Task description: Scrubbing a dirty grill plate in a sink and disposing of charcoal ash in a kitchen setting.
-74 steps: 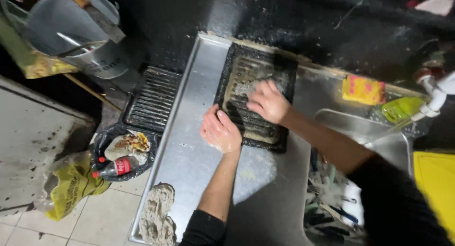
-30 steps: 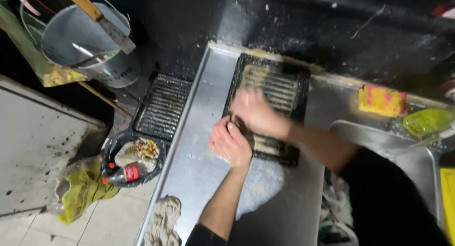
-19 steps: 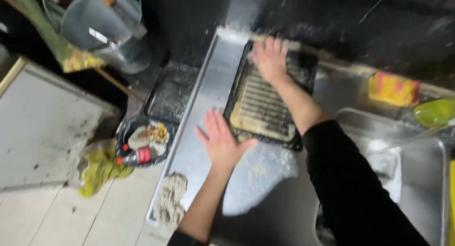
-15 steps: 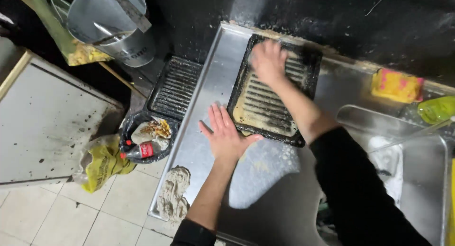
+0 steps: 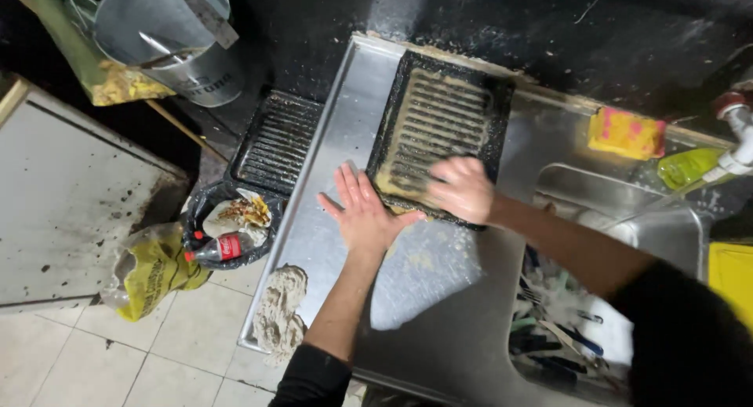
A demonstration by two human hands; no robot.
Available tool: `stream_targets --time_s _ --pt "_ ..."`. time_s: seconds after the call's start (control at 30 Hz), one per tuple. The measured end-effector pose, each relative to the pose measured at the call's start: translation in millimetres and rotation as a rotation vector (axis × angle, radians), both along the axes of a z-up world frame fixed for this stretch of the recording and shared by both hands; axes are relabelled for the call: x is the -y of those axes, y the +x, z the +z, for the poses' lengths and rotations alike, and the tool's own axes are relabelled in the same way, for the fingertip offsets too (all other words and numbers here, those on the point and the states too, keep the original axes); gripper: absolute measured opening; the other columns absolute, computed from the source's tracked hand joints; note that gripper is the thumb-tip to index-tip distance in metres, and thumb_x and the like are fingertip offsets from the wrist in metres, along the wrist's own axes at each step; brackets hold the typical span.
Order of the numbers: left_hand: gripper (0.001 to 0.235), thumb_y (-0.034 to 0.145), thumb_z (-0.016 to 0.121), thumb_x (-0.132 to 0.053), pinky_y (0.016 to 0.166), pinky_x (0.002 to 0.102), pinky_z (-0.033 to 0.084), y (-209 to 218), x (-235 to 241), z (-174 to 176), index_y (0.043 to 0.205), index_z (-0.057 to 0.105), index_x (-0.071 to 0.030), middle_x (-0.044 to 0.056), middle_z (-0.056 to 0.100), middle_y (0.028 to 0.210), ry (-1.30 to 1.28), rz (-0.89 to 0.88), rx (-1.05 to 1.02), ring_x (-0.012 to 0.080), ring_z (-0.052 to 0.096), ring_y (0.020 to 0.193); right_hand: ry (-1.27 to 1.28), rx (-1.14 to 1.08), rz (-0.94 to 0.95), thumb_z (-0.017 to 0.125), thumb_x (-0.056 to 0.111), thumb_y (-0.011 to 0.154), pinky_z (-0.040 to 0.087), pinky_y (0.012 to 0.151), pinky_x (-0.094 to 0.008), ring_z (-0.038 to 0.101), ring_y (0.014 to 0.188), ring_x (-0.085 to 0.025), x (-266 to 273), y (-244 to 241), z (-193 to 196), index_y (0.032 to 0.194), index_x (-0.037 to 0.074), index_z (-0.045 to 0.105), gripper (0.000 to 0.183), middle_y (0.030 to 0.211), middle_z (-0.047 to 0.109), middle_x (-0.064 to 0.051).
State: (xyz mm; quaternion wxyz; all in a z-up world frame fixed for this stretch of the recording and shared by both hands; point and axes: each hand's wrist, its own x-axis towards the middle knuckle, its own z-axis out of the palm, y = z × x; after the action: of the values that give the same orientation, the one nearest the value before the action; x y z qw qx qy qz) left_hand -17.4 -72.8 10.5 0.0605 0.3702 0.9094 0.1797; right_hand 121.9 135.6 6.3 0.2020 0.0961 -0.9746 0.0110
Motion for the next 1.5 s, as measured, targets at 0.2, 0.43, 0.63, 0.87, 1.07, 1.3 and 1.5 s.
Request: stream_targets --time_s 0.2,0.43,0.63,0.87,1.07,1.3,1.5 --pt "0.154 0.052 0.051 -0.102 0.112 0.078 -0.007 -1 -2 -4 0.152 0.028 0.013 0.030 0.009 0.167 0.083 -0.002 -0.074 0.0381 -0.003 0.157 -0.012 -0.049 -0.365 0.074 0.034 0.082 0.036 0.082 -0.047 0.051 0.102 -0.028 40 -108 1 0.098 0.018 0.068 0.023 0.104 0.055 -0.004" --pt "0.155 0.053 0.052 -0.102 0.112 0.077 -0.007 0 -3 2 0.152 0.024 0.014 0.030 0.010 0.166 -0.011 -0.036 -0.035 0.0390 -0.002 0.156 0.003 0.066 -0.552 0.068 0.028 0.085 0.036 0.085 -0.048 0.050 0.106 -0.028 56 -106 3 0.101 0.016 0.068 0.020 0.109 0.056 -0.006" --pt "0.151 0.051 0.058 -0.098 0.113 0.078 -0.004 1 2 6 0.152 0.029 0.010 0.029 0.014 0.167 0.074 -0.046 -0.049 0.0384 0.001 0.157 0.092 0.289 -0.028 0.065 0.027 0.086 0.036 0.095 -0.048 0.047 0.118 -0.030 21 -14 57 0.101 0.017 0.066 0.018 0.120 0.054 -0.009" --pt "0.153 0.052 0.059 -0.097 0.112 0.079 0.001 4 5 12 0.154 0.026 0.011 0.024 0.016 0.167 0.115 -0.014 -0.089 0.0378 0.003 0.156 -0.015 0.068 -0.293 0.071 0.037 0.080 0.043 0.102 -0.054 0.045 0.126 -0.043 -4 32 58 0.123 0.011 0.065 0.050 0.138 0.044 -0.023" --pt "0.135 0.074 0.059 -0.096 0.128 0.065 0.009 -13 -13 -43 0.160 0.032 0.004 0.021 0.025 0.170 0.296 -0.379 -0.438 0.0376 0.015 0.162 -0.663 0.140 -0.419 0.059 0.025 0.103 0.052 0.098 -0.048 0.059 0.114 -0.034 -105 -15 -41 0.136 0.009 0.060 0.037 0.131 0.060 -0.018" --pt "0.144 0.057 0.066 -0.091 0.126 0.053 0.013 -45 -35 -5 0.154 0.032 0.010 0.025 0.027 0.165 0.323 -0.604 -0.215 0.0370 0.019 0.157 -0.266 -0.017 -0.251 0.061 0.026 0.097 0.050 0.093 -0.039 0.058 0.110 -0.029 -17 -10 -3 0.118 0.011 0.061 0.026 0.119 0.062 -0.016" --pt "0.154 0.047 0.064 -0.096 0.121 0.057 0.006 -45 -38 -1 0.152 0.030 0.011 0.028 0.025 0.163 0.223 -0.552 -0.234 0.0382 0.016 0.154 -0.056 -0.053 -0.182 0.068 0.028 0.089 0.054 0.095 -0.042 0.062 0.113 -0.030 -14 13 -11 0.114 0.017 0.066 0.028 0.126 0.065 -0.016"
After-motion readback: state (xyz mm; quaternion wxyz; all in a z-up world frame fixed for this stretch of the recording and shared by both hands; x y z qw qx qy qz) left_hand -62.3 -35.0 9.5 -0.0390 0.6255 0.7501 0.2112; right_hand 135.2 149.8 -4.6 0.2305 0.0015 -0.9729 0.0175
